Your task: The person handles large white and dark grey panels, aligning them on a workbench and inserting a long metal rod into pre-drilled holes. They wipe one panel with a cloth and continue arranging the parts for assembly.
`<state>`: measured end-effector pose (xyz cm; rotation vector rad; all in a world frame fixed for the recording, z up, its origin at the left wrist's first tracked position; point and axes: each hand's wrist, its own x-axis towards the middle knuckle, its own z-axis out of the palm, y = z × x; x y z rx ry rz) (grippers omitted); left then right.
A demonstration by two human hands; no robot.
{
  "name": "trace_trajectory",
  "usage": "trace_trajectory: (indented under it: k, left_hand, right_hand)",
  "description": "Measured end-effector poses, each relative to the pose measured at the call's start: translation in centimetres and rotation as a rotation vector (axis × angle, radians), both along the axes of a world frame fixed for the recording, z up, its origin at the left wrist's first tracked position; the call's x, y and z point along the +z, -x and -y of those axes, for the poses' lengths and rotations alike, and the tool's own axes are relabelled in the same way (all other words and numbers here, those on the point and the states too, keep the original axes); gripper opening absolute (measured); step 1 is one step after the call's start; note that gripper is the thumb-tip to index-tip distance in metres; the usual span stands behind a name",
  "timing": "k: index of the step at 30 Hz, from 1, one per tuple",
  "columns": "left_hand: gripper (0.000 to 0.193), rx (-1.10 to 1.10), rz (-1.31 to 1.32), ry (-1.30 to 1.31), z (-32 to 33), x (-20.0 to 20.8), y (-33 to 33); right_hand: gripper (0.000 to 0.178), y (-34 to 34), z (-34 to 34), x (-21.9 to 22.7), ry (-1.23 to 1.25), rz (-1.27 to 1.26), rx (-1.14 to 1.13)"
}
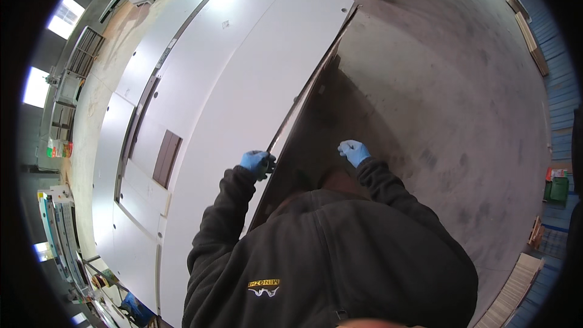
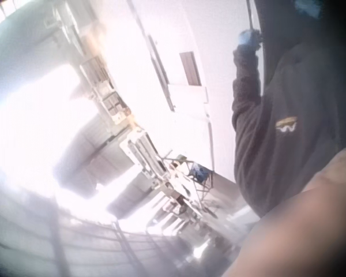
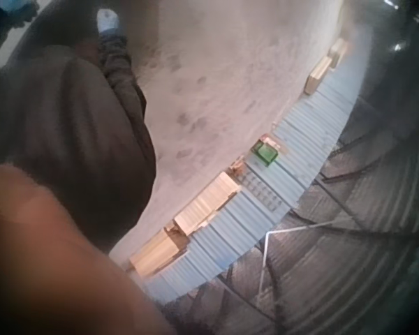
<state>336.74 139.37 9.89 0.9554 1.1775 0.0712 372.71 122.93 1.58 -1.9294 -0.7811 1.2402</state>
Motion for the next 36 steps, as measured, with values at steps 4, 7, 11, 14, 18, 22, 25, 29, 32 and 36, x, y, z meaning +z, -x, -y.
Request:
trace_trajectory:
  k: [4, 7, 11, 14, 18, 22, 25, 29, 32, 36]
  left_hand:
    - [0.028, 0.003, -0.129, 0.048, -9.1, -0.1, -6.0]
    - [0.027, -0.011, -0.195, 0.024, -14.1, -0.6, -9.4]
    - [0.027, 0.052, -0.166, 0.117, -19.1, -1.1, -14.0]
    - [0.028, 0.047, -0.21, 0.125, -21.8, -1.3, -17.1]
    - [0.029, 0.149, -0.218, 0.164, -22.8, -1.1, -18.3]
    - [0.029, 0.219, -0.191, 0.215, -22.6, -2.0, -17.5]
    - [0.03, 0.249, -0.112, 0.231, -22.4, -3.6, -17.0]
    - [0.028, 0.318, -0.129, 0.23, -22.2, -5.7, -16.5]
    - [0.027, 0.37, -0.122, 0.203, -21.9, -6.8, -16.4]
    - [0.023, 0.469, -0.14, 0.229, -21.6, -7.5, -16.5]
  right_hand:
    - [0.028, -2.8, -1.9, -1.9, -0.025, -0.147, -0.208]
    - [0.029, -5.3, -4.4, -3.7, 0.112, -0.067, -0.137]
    - [0.037, -8.9, -9.3, -5.9, 0.242, 0.158, 0.12]
    - [0.033, -11.4, -13.8, -6.1, 0.217, 0.134, 0.172]
    - [0.036, -13.7, -18.1, -4.7, 0.231, 0.201, 0.246]
    - [0.037, -15.7, -22.5, -4.3, 0.277, 0.172, 0.307]
    - [0.036, -16.0, -24.3, -5.0, 0.291, 0.146, 0.336]
    - [0.038, -15.4, -25.1, -6.4, 0.312, 0.13, 0.373]
    - [0.038, -15.1, -24.9, -7.1, 0.335, 0.127, 0.436]
    - [0.039, -15.2, -24.7, -7.8, 0.359, 0.121, 0.472]
